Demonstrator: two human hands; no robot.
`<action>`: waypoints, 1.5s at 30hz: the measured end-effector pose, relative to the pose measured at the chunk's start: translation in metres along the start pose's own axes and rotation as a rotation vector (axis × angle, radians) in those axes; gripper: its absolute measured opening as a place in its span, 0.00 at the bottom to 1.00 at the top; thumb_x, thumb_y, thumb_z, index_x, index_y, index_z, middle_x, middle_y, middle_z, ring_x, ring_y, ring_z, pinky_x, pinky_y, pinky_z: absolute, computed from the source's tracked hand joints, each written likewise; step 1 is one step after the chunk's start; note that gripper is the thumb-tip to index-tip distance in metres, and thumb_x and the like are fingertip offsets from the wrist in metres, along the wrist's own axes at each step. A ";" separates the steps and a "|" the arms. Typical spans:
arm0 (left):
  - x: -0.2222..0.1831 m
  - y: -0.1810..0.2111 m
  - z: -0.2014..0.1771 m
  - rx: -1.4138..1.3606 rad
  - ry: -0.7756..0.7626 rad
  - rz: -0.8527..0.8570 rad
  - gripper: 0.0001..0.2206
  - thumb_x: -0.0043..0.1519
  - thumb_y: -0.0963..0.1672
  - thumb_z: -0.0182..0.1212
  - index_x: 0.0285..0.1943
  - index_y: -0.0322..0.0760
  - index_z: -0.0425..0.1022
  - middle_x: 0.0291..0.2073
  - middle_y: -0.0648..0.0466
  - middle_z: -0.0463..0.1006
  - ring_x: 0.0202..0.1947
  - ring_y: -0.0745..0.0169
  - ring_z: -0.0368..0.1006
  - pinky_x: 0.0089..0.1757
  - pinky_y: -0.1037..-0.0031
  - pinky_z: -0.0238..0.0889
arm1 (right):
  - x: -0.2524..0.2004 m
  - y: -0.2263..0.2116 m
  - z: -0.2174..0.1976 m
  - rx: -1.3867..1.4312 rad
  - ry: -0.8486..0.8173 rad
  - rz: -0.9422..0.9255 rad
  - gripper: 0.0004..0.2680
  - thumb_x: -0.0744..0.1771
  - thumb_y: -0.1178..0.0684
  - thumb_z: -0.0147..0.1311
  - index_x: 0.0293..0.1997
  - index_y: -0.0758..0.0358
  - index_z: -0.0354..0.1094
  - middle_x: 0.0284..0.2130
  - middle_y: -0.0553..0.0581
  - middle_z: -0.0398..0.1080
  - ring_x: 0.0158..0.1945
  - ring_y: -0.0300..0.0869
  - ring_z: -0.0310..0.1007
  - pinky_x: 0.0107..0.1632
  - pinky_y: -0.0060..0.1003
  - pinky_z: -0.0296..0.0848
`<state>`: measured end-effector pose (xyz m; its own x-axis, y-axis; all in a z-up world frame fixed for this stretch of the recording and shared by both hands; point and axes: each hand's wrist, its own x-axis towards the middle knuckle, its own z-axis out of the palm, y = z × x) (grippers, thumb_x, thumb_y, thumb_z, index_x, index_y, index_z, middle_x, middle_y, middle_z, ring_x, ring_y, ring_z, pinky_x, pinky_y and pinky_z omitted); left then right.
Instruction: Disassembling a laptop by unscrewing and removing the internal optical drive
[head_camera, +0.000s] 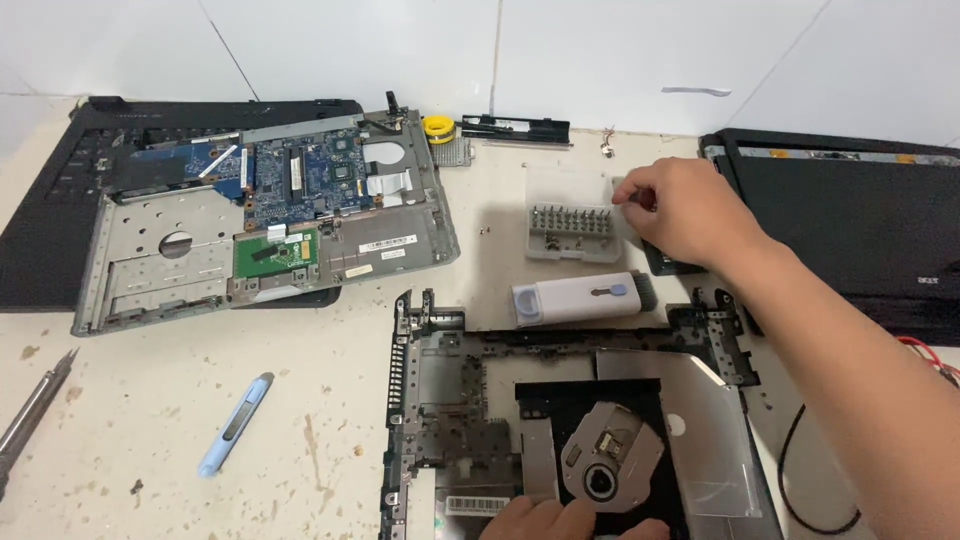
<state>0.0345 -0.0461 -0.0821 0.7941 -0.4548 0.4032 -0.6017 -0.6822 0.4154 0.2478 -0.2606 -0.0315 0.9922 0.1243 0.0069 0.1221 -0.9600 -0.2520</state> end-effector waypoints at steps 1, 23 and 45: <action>0.000 0.000 0.000 -0.003 -0.003 0.001 0.16 0.68 0.55 0.53 0.28 0.57 0.64 0.18 0.59 0.40 0.14 0.67 0.37 0.17 0.71 0.37 | 0.000 -0.002 0.001 0.000 0.000 -0.001 0.08 0.65 0.54 0.51 0.41 0.54 0.78 0.26 0.52 0.76 0.32 0.49 0.74 0.39 0.43 0.68; 0.013 0.002 -0.065 -0.227 -0.674 -0.054 0.12 0.66 0.56 0.45 0.56 0.66 0.56 0.29 0.49 0.52 0.30 0.49 0.49 0.34 0.62 0.43 | -0.035 -0.058 -0.034 0.293 0.108 0.294 0.09 0.69 0.53 0.40 0.32 0.63 0.63 0.28 0.59 0.70 0.31 0.47 0.66 0.35 0.44 0.61; -0.018 0.016 -0.063 -0.643 -0.069 0.018 0.09 0.66 0.45 0.50 0.49 0.39 0.75 0.32 0.52 0.78 0.28 0.53 0.75 0.29 0.68 0.63 | -0.267 -0.103 0.007 0.802 0.270 -0.012 0.06 0.67 0.54 0.44 0.34 0.61 0.67 0.30 0.54 0.74 0.35 0.36 0.75 0.42 0.27 0.72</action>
<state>0.0047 -0.0130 -0.0316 0.7740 -0.5138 0.3701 -0.5295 -0.2047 0.8232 -0.0299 -0.1930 -0.0142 0.9754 -0.0289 0.2187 0.1788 -0.4775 -0.8603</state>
